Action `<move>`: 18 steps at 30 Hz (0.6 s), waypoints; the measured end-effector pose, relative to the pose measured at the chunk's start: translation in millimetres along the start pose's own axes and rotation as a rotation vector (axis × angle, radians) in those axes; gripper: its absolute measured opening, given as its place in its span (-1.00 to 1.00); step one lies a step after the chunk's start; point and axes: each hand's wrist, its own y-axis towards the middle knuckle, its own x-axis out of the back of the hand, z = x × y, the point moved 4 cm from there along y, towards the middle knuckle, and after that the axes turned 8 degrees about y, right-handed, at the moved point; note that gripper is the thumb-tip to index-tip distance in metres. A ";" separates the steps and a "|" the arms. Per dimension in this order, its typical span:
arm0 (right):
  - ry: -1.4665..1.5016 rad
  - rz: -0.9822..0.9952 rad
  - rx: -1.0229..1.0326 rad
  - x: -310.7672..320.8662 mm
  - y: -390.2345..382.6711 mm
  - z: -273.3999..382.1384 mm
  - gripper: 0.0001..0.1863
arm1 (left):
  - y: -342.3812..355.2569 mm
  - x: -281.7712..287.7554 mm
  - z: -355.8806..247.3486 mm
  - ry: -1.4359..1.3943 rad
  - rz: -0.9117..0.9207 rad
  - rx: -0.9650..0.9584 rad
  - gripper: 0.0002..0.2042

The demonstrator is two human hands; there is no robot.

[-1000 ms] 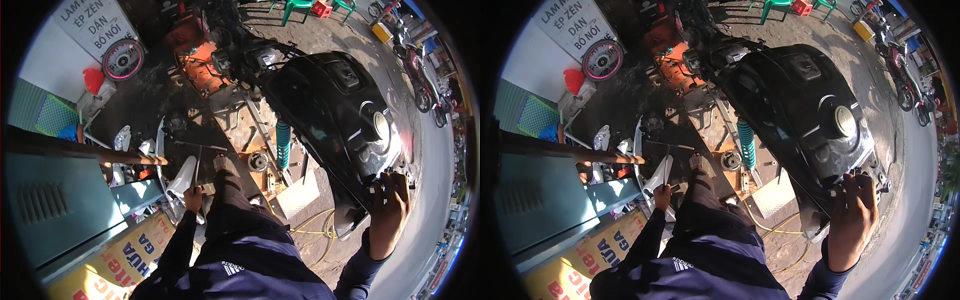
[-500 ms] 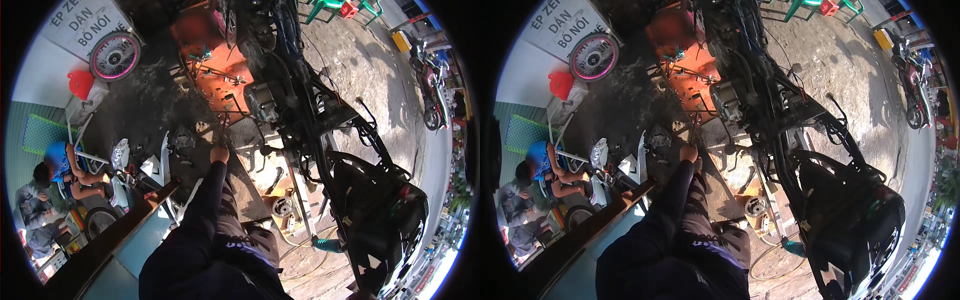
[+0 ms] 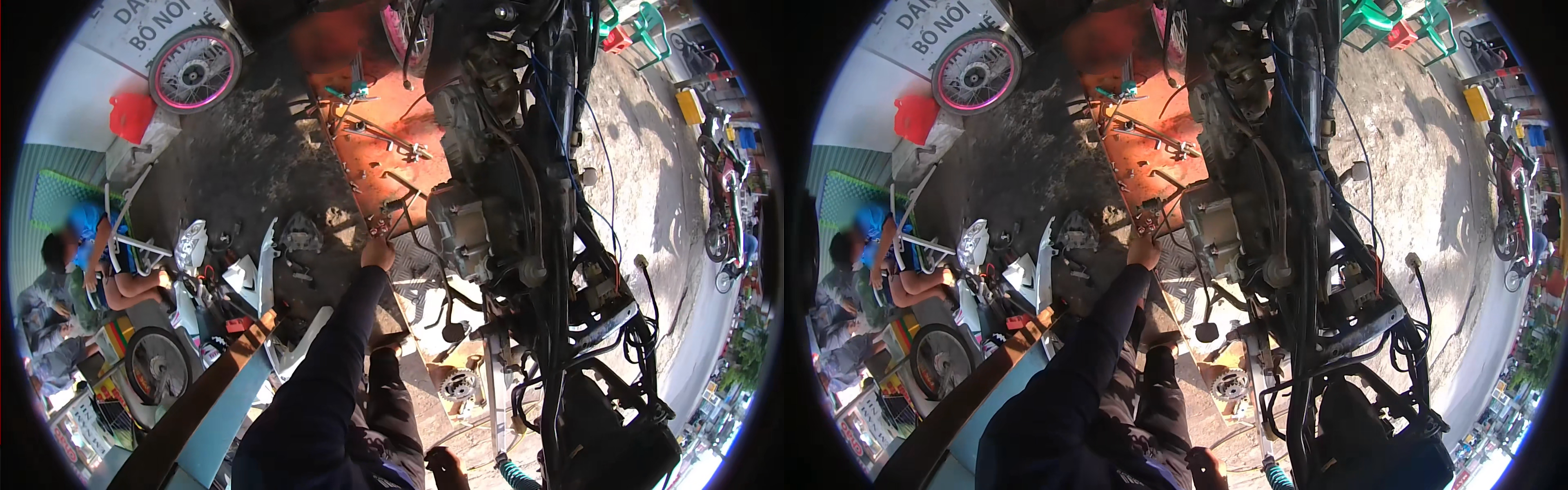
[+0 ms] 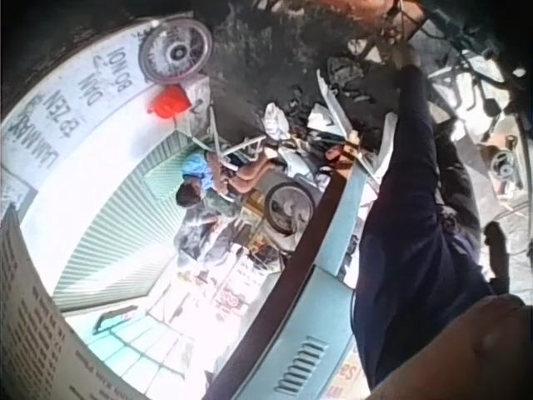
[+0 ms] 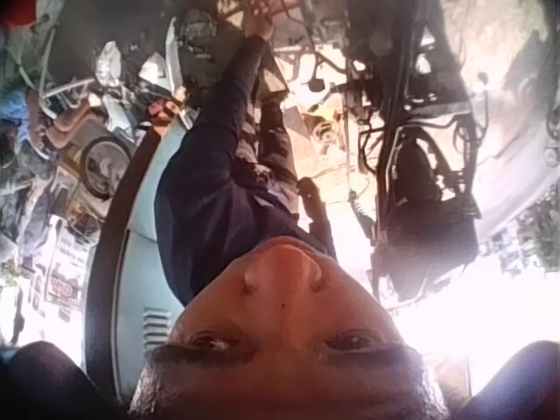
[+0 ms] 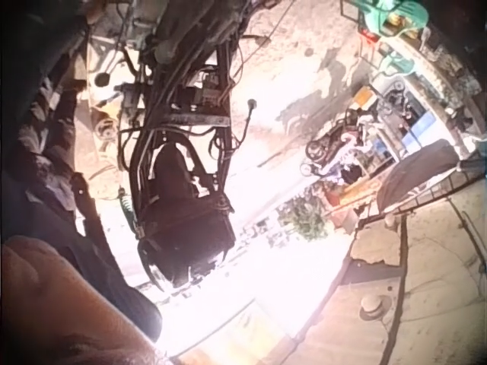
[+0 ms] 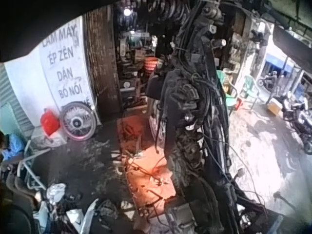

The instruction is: Disassembling and repairing rear components and internal parts of a motorcycle.

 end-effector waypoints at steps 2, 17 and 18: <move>-0.197 0.164 -0.107 4.1 18.3 12.0 -0.81 | -17.3 -9.5 1.2 -0.034 0.281 0.134 -0.67; 0.123 0.137 -0.120 -66.9 144.3 -28.5 -0.82 | 215.3 146.9 80.5 -0.423 -0.489 0.067 -0.80; 0.125 0.140 -0.118 -88.5 161.2 -7.9 -0.82 | 255.9 165.5 89.8 -0.388 -0.567 0.063 -0.78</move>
